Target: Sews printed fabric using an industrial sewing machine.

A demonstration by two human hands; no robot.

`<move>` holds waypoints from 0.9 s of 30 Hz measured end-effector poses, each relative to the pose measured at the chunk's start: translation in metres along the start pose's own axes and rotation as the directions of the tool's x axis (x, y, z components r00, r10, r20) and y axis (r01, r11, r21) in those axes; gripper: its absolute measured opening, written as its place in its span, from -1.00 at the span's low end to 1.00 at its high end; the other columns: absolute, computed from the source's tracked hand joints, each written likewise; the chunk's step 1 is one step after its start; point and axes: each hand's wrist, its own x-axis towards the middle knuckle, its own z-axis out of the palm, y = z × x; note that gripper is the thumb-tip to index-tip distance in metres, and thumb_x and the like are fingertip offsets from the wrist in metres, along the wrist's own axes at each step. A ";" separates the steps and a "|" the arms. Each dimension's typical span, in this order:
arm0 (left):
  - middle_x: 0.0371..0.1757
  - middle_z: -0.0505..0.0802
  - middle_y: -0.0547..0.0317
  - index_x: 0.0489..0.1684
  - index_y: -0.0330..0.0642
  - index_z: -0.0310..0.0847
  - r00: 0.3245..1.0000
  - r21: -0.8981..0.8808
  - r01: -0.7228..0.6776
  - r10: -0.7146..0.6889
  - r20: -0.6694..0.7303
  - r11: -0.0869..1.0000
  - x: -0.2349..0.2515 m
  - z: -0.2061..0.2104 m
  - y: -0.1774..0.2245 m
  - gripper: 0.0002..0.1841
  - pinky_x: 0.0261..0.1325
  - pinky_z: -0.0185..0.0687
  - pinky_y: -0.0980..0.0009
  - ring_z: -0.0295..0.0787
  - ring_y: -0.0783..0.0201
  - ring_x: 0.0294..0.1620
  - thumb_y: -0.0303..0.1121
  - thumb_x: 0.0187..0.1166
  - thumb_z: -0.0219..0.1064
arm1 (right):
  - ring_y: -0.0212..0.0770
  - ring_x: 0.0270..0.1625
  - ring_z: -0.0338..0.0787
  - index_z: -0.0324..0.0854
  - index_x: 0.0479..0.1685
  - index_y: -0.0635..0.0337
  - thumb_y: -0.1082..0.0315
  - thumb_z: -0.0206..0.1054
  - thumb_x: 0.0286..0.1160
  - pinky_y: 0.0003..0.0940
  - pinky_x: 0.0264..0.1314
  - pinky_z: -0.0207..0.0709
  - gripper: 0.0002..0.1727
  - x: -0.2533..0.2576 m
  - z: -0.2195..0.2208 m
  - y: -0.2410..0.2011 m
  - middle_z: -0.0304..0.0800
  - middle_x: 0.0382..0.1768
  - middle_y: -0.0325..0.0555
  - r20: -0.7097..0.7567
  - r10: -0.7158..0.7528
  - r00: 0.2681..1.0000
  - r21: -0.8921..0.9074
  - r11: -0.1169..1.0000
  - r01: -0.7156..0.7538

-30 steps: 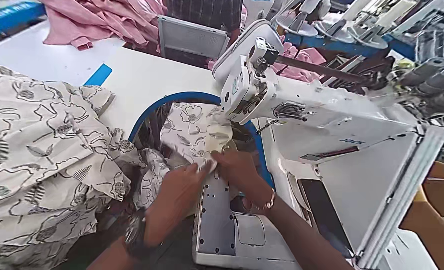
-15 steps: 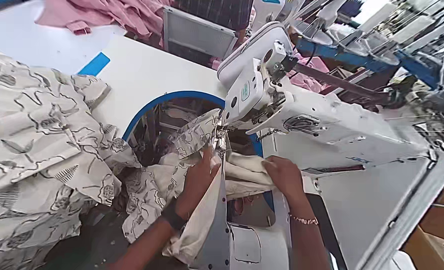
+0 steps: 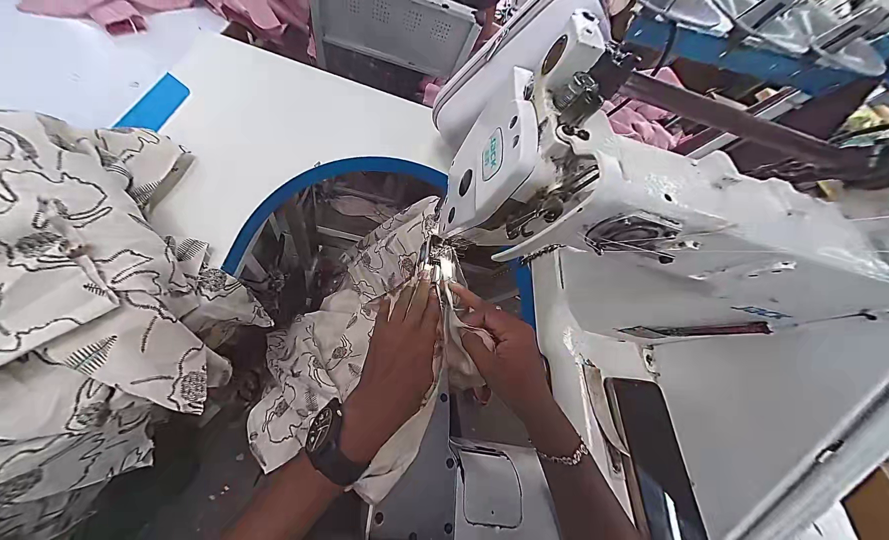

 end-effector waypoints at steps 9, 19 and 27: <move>0.48 0.72 -0.24 0.26 -0.39 0.69 0.988 -0.059 -0.145 0.141 -0.061 0.988 0.010 -0.002 -0.022 -0.64 0.50 0.53 -0.10 0.65 -0.22 0.51 -0.32 0.71 0.16 | -0.34 -0.47 0.65 0.53 -0.66 0.20 0.33 0.23 0.19 -0.40 -0.51 0.42 -0.82 -0.008 -0.005 -0.005 0.59 0.55 0.19 0.194 -0.130 0.972 -0.194 0.966 0.168; 0.43 0.72 -0.33 0.26 -0.39 0.66 0.989 -0.307 -0.119 0.087 -0.116 0.944 0.009 -0.002 -0.019 -0.69 0.57 0.54 0.06 0.64 -0.23 0.52 -0.59 0.66 0.10 | -0.50 -0.21 0.75 0.71 -0.43 0.30 0.30 0.37 0.37 -0.62 -0.20 0.55 -0.79 0.009 0.032 -0.008 0.74 0.36 0.24 -0.017 -0.011 1.000 -0.074 0.997 0.009; 0.47 0.70 -0.34 0.23 -0.37 0.66 0.990 -0.314 -0.100 0.062 -0.129 0.944 0.015 0.003 -0.018 -0.70 0.56 0.54 0.08 0.61 -0.27 0.54 -0.55 0.63 0.14 | -0.77 -0.54 0.40 0.66 -0.56 0.28 0.39 0.43 0.24 -0.80 -0.54 0.25 -0.85 0.008 0.031 -0.007 0.76 0.33 0.17 -0.054 0.104 0.993 0.140 0.985 -0.096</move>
